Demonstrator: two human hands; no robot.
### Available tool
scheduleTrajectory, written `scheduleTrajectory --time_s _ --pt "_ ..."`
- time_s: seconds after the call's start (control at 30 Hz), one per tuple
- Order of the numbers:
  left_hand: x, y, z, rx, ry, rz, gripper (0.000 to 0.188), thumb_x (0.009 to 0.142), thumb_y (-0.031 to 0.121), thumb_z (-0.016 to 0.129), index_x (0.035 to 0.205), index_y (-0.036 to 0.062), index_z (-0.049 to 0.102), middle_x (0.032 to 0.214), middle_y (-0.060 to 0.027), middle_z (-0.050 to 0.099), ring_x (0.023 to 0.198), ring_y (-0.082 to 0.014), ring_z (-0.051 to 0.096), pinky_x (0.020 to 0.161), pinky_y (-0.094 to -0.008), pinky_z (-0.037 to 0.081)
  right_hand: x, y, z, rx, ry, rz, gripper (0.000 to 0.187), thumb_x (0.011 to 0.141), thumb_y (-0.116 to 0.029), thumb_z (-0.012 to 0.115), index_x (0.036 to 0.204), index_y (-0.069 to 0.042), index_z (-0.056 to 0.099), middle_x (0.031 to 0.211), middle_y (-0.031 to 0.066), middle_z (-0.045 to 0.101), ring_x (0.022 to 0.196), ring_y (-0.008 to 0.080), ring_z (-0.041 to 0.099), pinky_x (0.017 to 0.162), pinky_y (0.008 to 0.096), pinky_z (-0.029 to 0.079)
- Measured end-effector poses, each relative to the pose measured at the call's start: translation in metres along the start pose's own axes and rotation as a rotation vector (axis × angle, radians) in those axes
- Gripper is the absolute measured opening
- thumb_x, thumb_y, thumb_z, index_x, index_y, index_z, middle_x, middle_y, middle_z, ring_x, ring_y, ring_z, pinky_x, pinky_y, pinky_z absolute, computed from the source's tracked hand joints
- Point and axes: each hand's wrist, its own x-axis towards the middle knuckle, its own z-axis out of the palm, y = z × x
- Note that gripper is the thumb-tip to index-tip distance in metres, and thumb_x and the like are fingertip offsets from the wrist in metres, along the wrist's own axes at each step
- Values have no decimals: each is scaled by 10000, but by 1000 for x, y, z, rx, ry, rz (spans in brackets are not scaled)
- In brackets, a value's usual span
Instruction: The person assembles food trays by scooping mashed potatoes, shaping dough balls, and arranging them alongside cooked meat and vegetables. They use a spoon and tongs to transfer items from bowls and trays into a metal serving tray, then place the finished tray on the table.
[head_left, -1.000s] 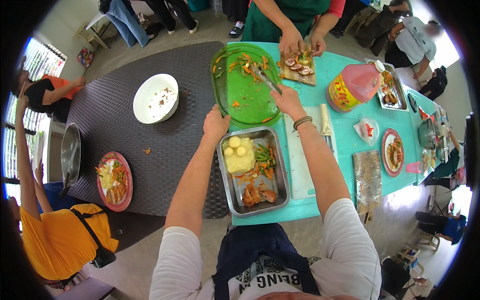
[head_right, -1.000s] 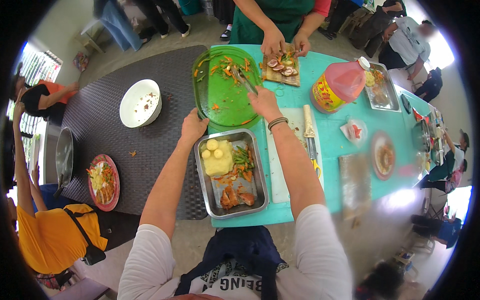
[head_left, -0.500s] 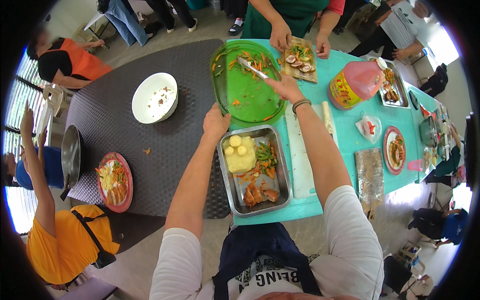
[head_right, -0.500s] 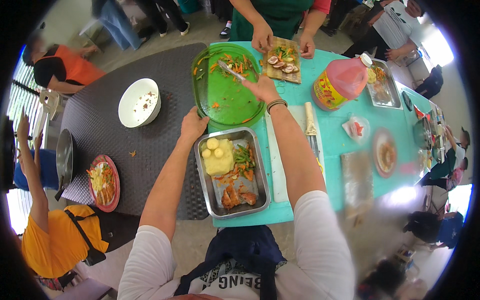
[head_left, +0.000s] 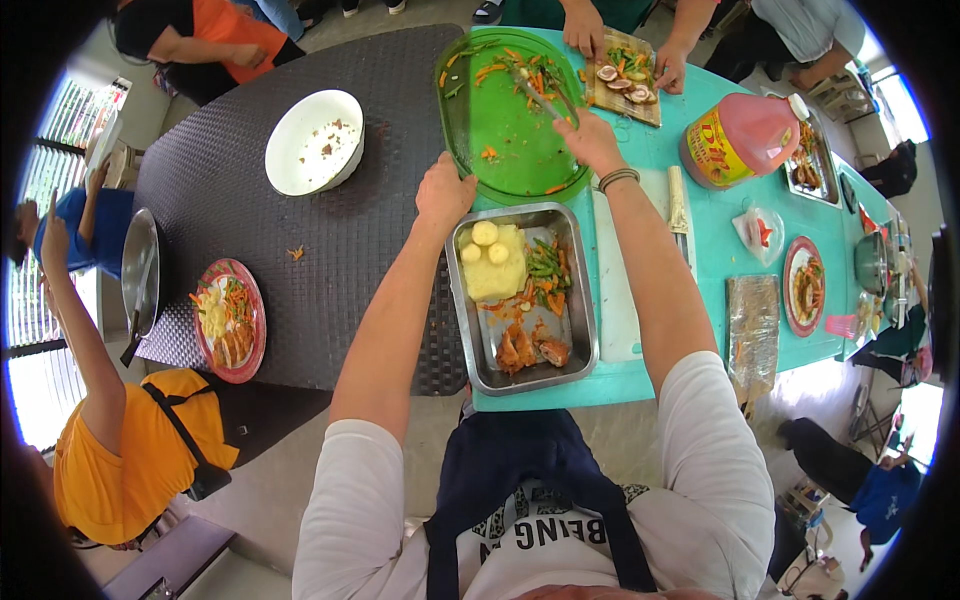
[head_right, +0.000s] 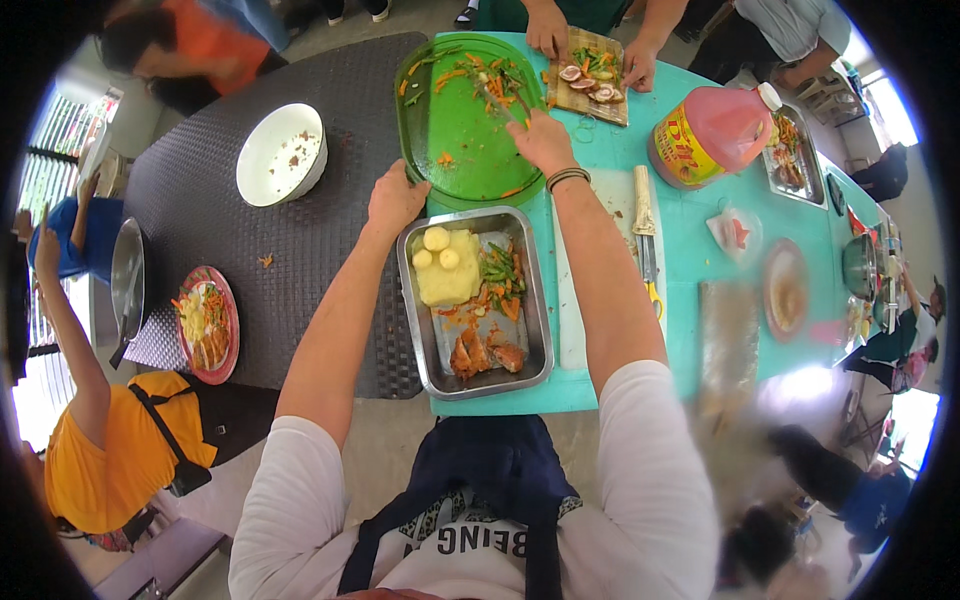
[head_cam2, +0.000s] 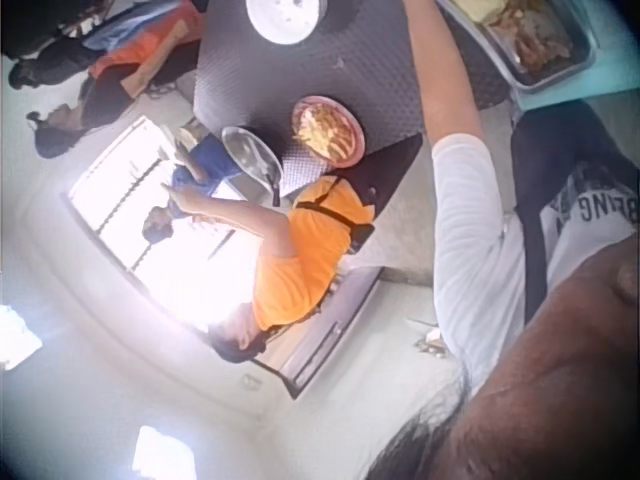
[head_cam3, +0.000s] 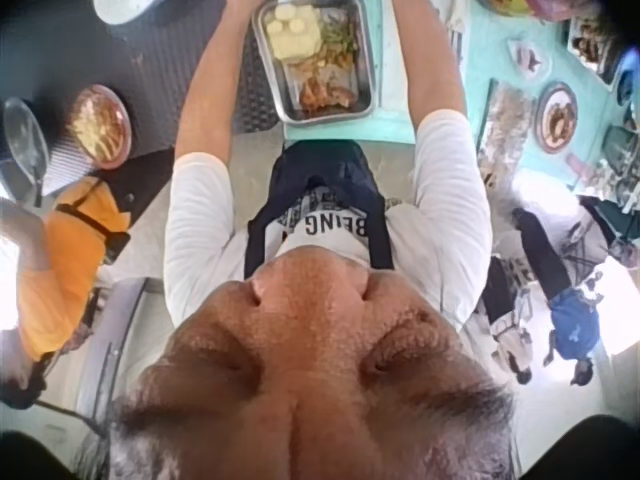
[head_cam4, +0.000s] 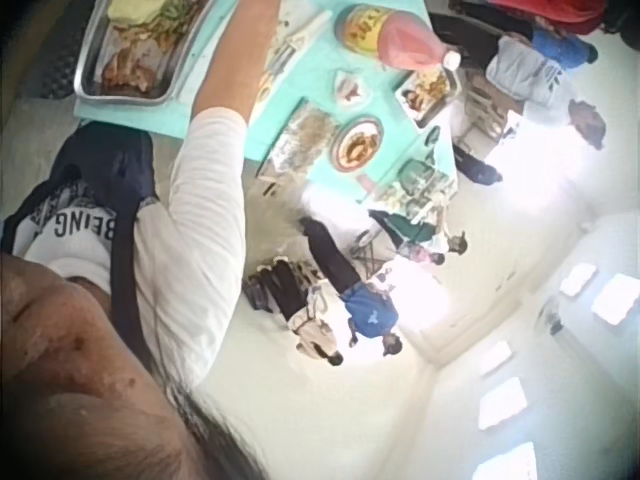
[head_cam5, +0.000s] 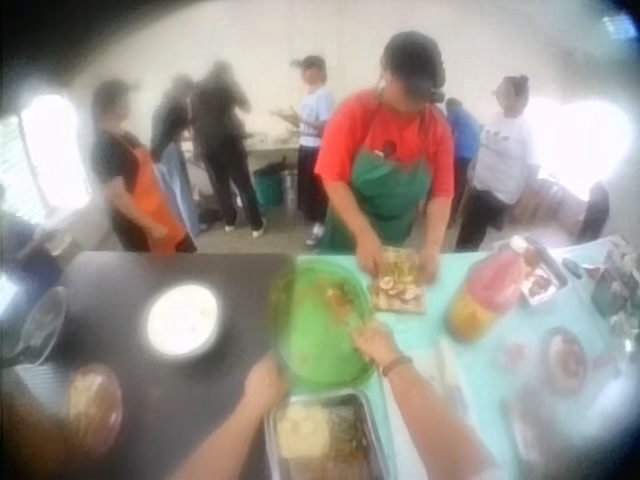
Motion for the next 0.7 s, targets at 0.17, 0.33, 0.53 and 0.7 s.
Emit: scheduleTrajectory --time_s 0.17,0.33,0.53,0.7 --pt "1 -8 6 6 58 1 370 796 235 674 1059 10 542 959 -203 654 939 -372 628 799 -448 498 -9 5 9 -114 85 -80 522 872 -380 554 1172 47 553 1060 249 628 1000 399 596 865 453 478" --pt "3 1 3 16 -19 -21 406 811 241 671 1089 -3 506 1084 -231 620 1016 -383 604 844 -454 493 -11 23 9 -78 155 -175 581 888 -409 537 1235 57 529 1018 250 644 897 353 641 802 412 495" --pt "3 -11 8 18 77 -22 359 790 244 669 1048 21 554 895 -173 672 913 -346 641 791 -438 499 -37 1 -5 319 0 85 561 891 -336 572 1280 61 498 612 87 577 422 152 489 442 317 418" --pt "0 -9 6 38 67 8 502 798 255 658 1207 4 511 905 -174 673 914 -333 645 808 -418 499 -48 -1 -26 383 -1 105 517 882 -340 571 1227 43 543 676 125 615 468 189 552 478 331 457"
